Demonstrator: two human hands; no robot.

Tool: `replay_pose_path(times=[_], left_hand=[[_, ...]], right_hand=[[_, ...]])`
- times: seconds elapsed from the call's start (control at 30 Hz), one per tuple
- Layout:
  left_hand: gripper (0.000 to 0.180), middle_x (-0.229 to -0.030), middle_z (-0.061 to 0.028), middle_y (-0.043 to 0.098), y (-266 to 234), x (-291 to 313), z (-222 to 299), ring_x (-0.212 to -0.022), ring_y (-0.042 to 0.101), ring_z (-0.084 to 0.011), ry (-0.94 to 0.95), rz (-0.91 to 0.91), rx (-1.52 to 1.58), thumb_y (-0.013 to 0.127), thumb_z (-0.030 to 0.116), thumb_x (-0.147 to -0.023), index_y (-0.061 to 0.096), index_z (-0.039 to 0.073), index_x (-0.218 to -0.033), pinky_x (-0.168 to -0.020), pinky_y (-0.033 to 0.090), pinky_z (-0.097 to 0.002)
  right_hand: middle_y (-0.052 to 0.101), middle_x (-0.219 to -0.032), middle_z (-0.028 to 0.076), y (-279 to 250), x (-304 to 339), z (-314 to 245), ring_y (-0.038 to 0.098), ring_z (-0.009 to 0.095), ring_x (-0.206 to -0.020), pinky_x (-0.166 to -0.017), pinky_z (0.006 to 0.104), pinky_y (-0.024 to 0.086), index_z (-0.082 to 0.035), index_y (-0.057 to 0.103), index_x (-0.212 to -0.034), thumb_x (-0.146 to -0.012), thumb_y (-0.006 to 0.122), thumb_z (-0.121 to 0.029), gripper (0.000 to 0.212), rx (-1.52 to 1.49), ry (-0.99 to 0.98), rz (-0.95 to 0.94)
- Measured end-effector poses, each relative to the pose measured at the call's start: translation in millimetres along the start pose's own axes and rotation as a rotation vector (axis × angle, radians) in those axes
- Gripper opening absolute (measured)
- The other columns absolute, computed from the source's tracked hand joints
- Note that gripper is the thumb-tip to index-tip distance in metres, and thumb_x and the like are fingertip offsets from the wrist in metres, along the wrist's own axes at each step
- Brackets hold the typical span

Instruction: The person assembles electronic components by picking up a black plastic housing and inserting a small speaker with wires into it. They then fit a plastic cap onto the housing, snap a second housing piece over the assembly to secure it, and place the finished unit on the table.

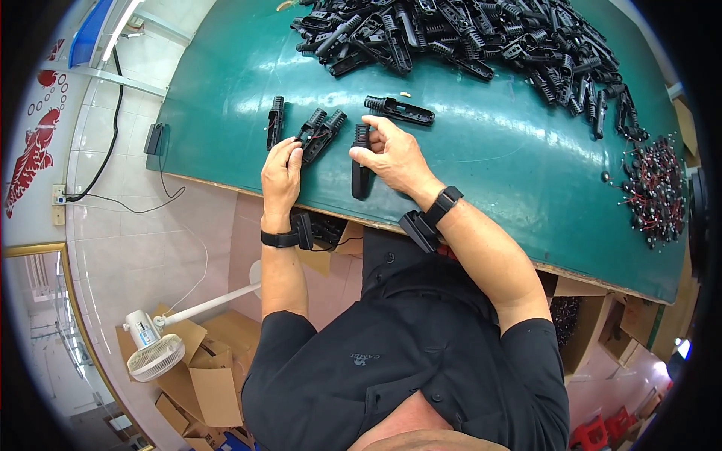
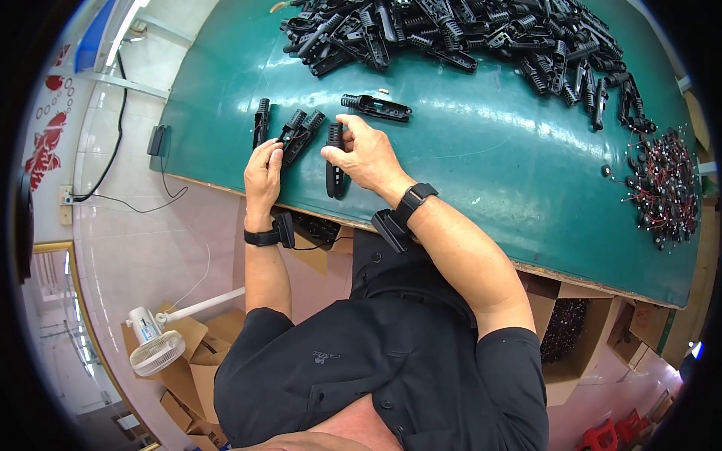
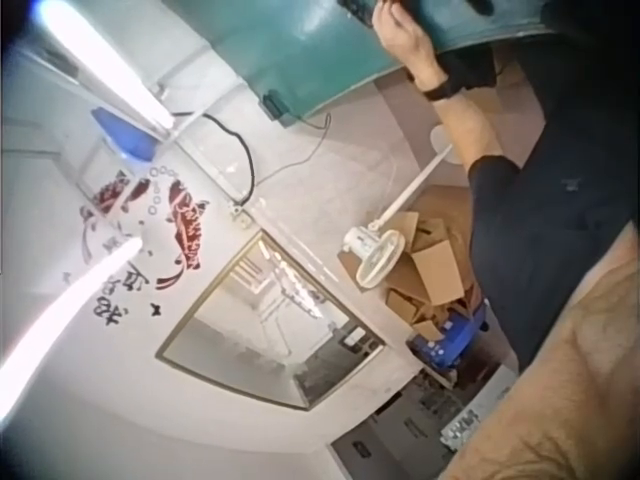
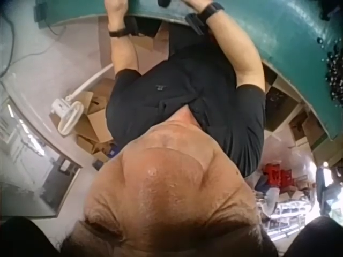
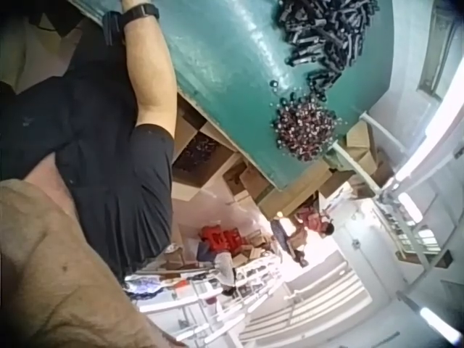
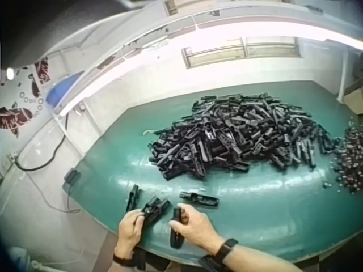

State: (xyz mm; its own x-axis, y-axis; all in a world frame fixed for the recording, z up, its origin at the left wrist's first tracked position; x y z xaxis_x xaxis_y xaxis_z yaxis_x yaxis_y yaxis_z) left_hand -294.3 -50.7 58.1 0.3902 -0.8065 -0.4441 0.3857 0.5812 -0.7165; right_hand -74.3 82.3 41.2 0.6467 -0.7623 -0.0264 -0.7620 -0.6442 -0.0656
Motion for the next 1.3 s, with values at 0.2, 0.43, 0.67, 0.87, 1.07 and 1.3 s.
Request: replay_pose_path(times=[0.2,0.43,0.67,0.87,1.07,1.3], left_hand=[[0.02,-0.12,-0.0147,0.075,-4.8,13.9,4.1,-0.109,0.071,-0.0297,0.026,0.16,0.053,0.079,0.013,-0.094,0.076,0.0,-0.109,-0.096,0.055,-0.0369],[0.024,-0.121,-0.0149,0.074,5.1,39.7,16.3,-0.109,0.071,-0.0288,0.078,0.257,0.173,0.08,0.011,-0.093,0.073,0.001,-0.115,-0.097,0.055,-0.037],[0.033,-0.123,-0.0168,0.072,12.8,48.0,19.5,-0.112,0.069,-0.0296,0.166,0.273,0.312,0.079,0.011,-0.096,0.066,0.002,-0.124,-0.099,0.054,-0.0374],[0.032,-0.122,-0.0155,0.072,6.9,53.6,26.6,-0.113,0.068,-0.027,0.087,0.139,0.409,0.078,0.013,-0.097,0.069,0.0,-0.125,-0.1,0.053,-0.0362],[0.03,-0.121,-0.0124,0.071,11.7,57.1,27.6,-0.102,0.068,-0.0202,0.057,-0.072,0.546,0.075,0.018,-0.1,0.071,-0.001,-0.123,-0.091,0.054,-0.03],[0.029,-0.119,-0.0077,0.07,44.5,71.1,33.1,-0.084,0.057,-0.0066,-0.148,-0.223,0.773,0.072,0.021,-0.103,0.072,-0.001,-0.122,-0.074,0.047,-0.0209]], right_hand=[[0.073,-0.111,0.014,-1.2,1.3,3.9,0.073,0.017,-0.097,-0.09,0.0325,0.059,-0.001,0.052,-0.147,-0.089,0.083,-0.019,0.068,0.032,0.02,0.005],[0.072,-0.118,0.015,-3.7,0.8,-10.2,0.072,0.02,-0.099,-0.09,0.0342,0.058,-0.002,0.048,-0.15,-0.091,0.076,-0.016,0.067,0.108,-0.014,0.008],[0.072,-0.121,0.014,-8.3,-5.5,-6.3,0.069,0.02,-0.104,-0.092,0.0345,0.055,-0.005,0.048,-0.15,-0.092,0.07,-0.012,0.063,0.105,-0.107,-0.052],[0.073,-0.118,0.01,-30.0,10.6,-24.7,0.068,0.021,-0.105,-0.092,0.0349,0.055,-0.005,0.063,-0.137,-0.091,0.069,-0.008,0.046,0.156,-0.189,-0.22],[0.073,-0.113,0.013,-65.6,31.4,-38.4,0.069,0.028,-0.103,-0.092,0.0377,0.056,-0.004,0.069,-0.129,-0.088,0.071,-0.006,0.04,0.432,-0.445,-0.295],[0.074,-0.109,0.015,-84.2,49.9,-18.4,0.069,0.034,-0.101,-0.09,0.0425,0.057,-0.003,0.071,-0.124,-0.083,0.072,-0.005,0.04,0.652,-0.509,-0.365]])
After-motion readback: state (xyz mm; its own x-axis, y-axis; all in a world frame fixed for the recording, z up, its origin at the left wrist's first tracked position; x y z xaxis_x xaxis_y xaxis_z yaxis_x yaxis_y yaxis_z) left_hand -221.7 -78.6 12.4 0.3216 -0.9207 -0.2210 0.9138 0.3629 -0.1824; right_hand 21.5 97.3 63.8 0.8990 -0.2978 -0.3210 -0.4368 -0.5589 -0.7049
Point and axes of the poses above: each hand's wrist, its own x-axis away from the middle knuckle, its own y-axis out of the palm, z = x × y, the point moved 4 cm from there along -x, towards the middle knuckle
